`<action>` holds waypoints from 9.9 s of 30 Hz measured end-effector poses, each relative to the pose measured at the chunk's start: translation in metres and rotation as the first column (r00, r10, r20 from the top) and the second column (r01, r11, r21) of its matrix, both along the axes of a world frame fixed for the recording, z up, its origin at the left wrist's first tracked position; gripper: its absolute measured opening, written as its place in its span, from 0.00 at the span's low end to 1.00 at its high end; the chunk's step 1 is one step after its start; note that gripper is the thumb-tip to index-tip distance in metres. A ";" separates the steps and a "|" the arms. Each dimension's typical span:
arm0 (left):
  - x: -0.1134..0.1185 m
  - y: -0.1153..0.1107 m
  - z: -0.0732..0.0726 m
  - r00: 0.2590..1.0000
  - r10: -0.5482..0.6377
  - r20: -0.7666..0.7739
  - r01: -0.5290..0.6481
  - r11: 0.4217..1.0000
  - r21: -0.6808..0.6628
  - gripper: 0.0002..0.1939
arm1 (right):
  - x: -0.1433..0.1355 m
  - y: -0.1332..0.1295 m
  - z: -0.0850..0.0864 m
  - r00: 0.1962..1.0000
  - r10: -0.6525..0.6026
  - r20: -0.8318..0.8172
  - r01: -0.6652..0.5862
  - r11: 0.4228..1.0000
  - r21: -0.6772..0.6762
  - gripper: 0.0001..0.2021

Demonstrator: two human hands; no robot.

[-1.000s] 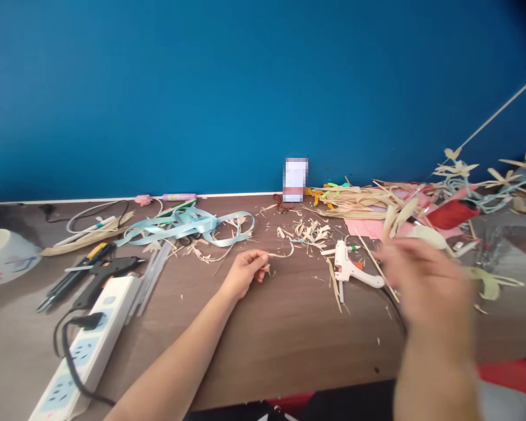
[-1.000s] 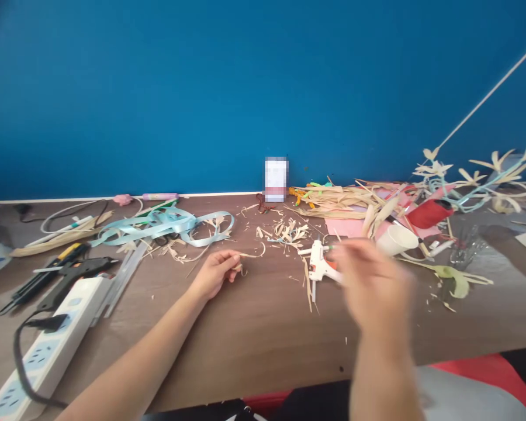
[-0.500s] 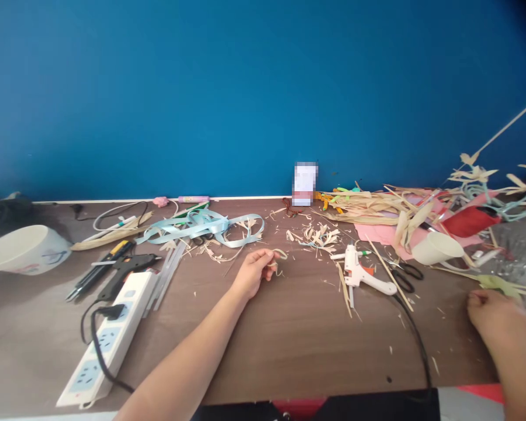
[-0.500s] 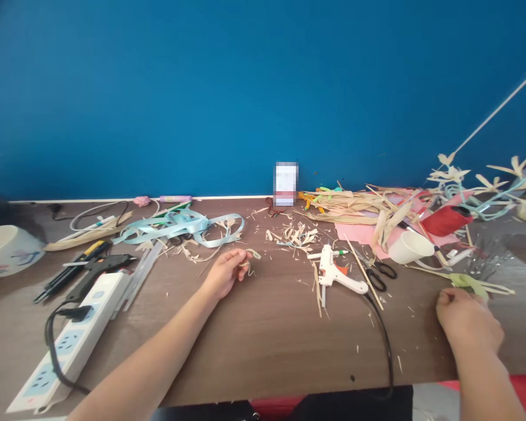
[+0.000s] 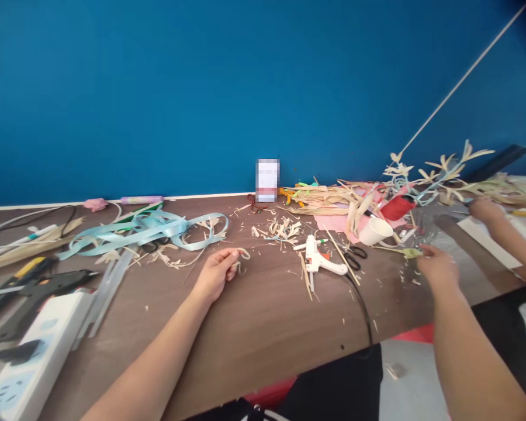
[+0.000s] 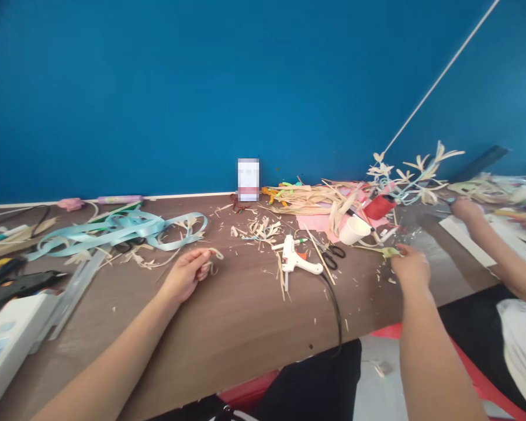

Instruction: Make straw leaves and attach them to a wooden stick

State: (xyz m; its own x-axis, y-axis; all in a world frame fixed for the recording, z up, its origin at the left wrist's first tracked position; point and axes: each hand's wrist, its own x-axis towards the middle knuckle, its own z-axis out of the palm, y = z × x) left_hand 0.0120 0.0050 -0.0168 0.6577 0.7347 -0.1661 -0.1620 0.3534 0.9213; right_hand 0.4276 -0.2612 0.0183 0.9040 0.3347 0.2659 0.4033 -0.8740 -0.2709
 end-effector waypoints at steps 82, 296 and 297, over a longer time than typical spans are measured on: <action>0.000 -0.005 -0.002 0.929 0.144 -0.341 0.057 0.855 0.515 0.17 | -0.255 0.199 -0.019 0.222 0.900 -0.374 -0.582 0.430 0.690 0.07; -0.008 -0.017 0.012 0.901 0.307 -0.307 0.126 0.493 0.861 0.10 | -0.282 0.195 -0.015 0.318 0.894 -0.316 -0.770 0.438 0.465 0.08; -0.008 -0.016 0.011 0.907 0.310 -0.284 0.091 0.515 0.853 0.09 | -0.282 0.194 -0.014 0.313 0.894 -0.319 -0.769 0.436 0.467 0.07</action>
